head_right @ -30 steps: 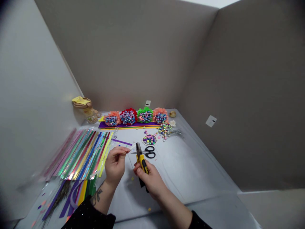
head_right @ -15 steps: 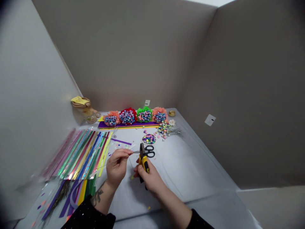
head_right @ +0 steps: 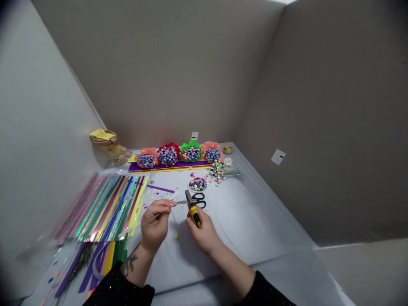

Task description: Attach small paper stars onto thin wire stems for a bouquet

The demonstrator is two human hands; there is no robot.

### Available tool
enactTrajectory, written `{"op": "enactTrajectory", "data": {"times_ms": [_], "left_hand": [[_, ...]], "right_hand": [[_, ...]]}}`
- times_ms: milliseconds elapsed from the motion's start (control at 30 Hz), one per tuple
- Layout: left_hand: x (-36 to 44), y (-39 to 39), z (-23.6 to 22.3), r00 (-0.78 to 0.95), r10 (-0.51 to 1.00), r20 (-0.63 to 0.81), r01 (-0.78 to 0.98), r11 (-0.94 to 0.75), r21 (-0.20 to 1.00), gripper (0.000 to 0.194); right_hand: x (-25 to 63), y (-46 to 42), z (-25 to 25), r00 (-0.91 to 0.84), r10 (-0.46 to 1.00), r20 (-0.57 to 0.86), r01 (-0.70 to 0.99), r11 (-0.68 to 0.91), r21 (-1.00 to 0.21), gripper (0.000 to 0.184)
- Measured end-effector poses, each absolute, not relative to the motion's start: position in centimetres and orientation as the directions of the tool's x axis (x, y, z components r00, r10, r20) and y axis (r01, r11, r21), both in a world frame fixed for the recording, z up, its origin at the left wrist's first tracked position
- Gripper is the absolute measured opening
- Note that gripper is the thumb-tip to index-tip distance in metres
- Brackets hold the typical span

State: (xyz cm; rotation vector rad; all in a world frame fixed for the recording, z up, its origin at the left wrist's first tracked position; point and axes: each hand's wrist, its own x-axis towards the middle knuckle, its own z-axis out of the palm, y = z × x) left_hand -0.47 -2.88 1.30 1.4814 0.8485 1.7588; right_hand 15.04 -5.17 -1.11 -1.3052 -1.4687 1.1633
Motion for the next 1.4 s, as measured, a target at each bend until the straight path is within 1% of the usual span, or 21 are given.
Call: {"op": "enactTrajectory", "data": {"times_ms": [100, 200, 267, 367, 433, 500, 600, 667, 733, 800, 867, 1000, 1100, 1167, 1200, 1233, 1267, 1300, 1333, 1367, 1400], "left_hand": [[-0.3, -3.0, 1.1, -0.143, 0.812, 0.566, -0.06, -0.578, 0.814, 0.007], [-0.2, -2.8, 0.9, -0.105, 0.794, 0.599, -0.049, -0.606, 0.794, 0.007], [-0.3, -2.3, 1.0, -0.162, 0.814, 0.558, -0.132, -0.578, 0.805, 0.007], [-1.0, -1.1, 1.4, -0.331, 0.882, 0.336, -0.393, -0.453, 0.8, 0.013], [-1.4, -0.4, 1.6, -0.295, 0.932, 0.211, -0.486, -0.336, 0.807, 0.019], [-1.5, -0.3, 1.8, -0.142, 0.983, 0.118, -0.509, -0.175, 0.843, 0.021], [-0.7, -0.9, 2.0, 0.2, 0.98, -0.001, -0.496, 0.103, 0.862, 0.02], [0.0, -1.5, 2.0, 0.362, 0.93, -0.068, -0.465, 0.244, 0.851, 0.019], [0.6, -1.9, 2.0, 0.441, 0.889, -0.124, -0.442, 0.336, 0.832, 0.018], [1.0, -2.2, 2.0, 0.475, 0.867, -0.15, -0.436, 0.379, 0.816, 0.02], [1.2, -2.4, 1.9, 0.492, 0.859, -0.141, -0.425, 0.378, 0.823, 0.024], [1.5, -2.8, 1.3, 0.52, 0.85, -0.081, -0.372, 0.31, 0.875, 0.038], [1.7, -2.8, 1.0, 0.514, 0.852, -0.098, -0.303, 0.286, 0.909, 0.041], [1.7, -2.5, 0.9, 0.447, 0.885, -0.128, -0.292, 0.28, 0.914, 0.034], [1.6, -2.3, 0.8, 0.38, 0.914, -0.144, -0.311, 0.273, 0.91, 0.03], [1.4, -2.0, 0.8, 0.3, 0.941, -0.159, -0.341, 0.261, 0.903, 0.027], [1.2, -1.6, 0.7, 0.211, 0.962, -0.171, -0.378, 0.242, 0.893, 0.025], [1.0, -1.2, 0.6, 0.136, 0.974, -0.179, -0.411, 0.22, 0.885, 0.023], [0.7, -0.9, 0.5, 0.083, 0.979, -0.184, -0.434, 0.202, 0.878, 0.022], [0.4, -0.6, 0.4, 0.046, 0.981, -0.189, -0.454, 0.189, 0.871, 0.021], [0.2, -0.3, 0.4, 0.022, 0.98, -0.195, -0.469, 0.183, 0.864, 0.021]], "right_hand": [[15.6, -4.8, -1.2, -0.03, 0.996, 0.086, 0.43, 0.09, -0.898, 0.011], [16.2, -4.5, -1.4, 0.028, 0.991, 0.131, 0.495, 0.1, -0.863, 0.018], [16.5, -4.5, -1.5, 0.007, 0.996, 0.093, 0.367, 0.084, -0.926, 0.018], [17.3, -4.5, -1.1, -0.049, 0.999, -0.012, 0.009, -0.012, -1.0, 0.028], [18.0, -4.7, -0.5, -0.099, 0.993, -0.062, -0.136, -0.075, -0.988, 0.034], [18.5, -5.0, 0.1, -0.259, 0.96, -0.109, -0.245, -0.174, -0.954, 0.038], [18.5, -5.9, 0.4, -0.595, 0.797, -0.105, -0.445, -0.435, -0.782, 0.042], [18.1, -6.7, 0.0, -0.725, 0.688, -0.026, -0.517, -0.568, -0.64, 0.041], [17.5, -7.4, -0.6, -0.799, 0.593, 0.096, -0.55, -0.657, -0.515, 0.039], [16.9, -7.7, -1.2, -0.825, 0.512, 0.24, -0.564, -0.721, -0.403, 0.036], [16.3, -7.9, -1.6, -0.822, 0.467, 0.327, -0.562, -0.76, -0.327, 0.032], [15.4, -8.0, -2.4, -0.812, 0.475, 0.339, -0.564, -0.787, -0.249, 0.03], [15.5, -8.1, -2.5, -0.797, 0.488, 0.356, -0.588, -0.761, -0.273, 0.034], [16.5, -8.0, -2.0, -0.773, 0.558, 0.302, -0.634, -0.661, -0.401, 0.041], [17.3, -7.9, -1.5, -0.748, 0.62, 0.238, -0.638, -0.573, -0.514, 0.047], [18.4, -7.6, -1.0, -0.706, 0.694, 0.139, -0.587, -0.464, -0.663, 0.054], [19.5, -7.2, -0.5, -0.646, 0.762, 0.051, -0.458, -0.333, -0.824, 0.064], [20.7, -6.8, -0.1, -0.565, 0.824, -0.039, -0.228, -0.202, -0.952, 0.068], [21.8, -6.4, 0.2, -0.471, 0.874, -0.123, 0.094, -0.089, -0.992, 0.067], [22.7, -6.0, 0.3, -0.331, 0.932, -0.146, 0.41, 0.002, -0.912, 0.064], [23.5, -5.7, 0.2, -0.216, 0.966, -0.142, 0.656, 0.036, -0.754, 0.062]]}}
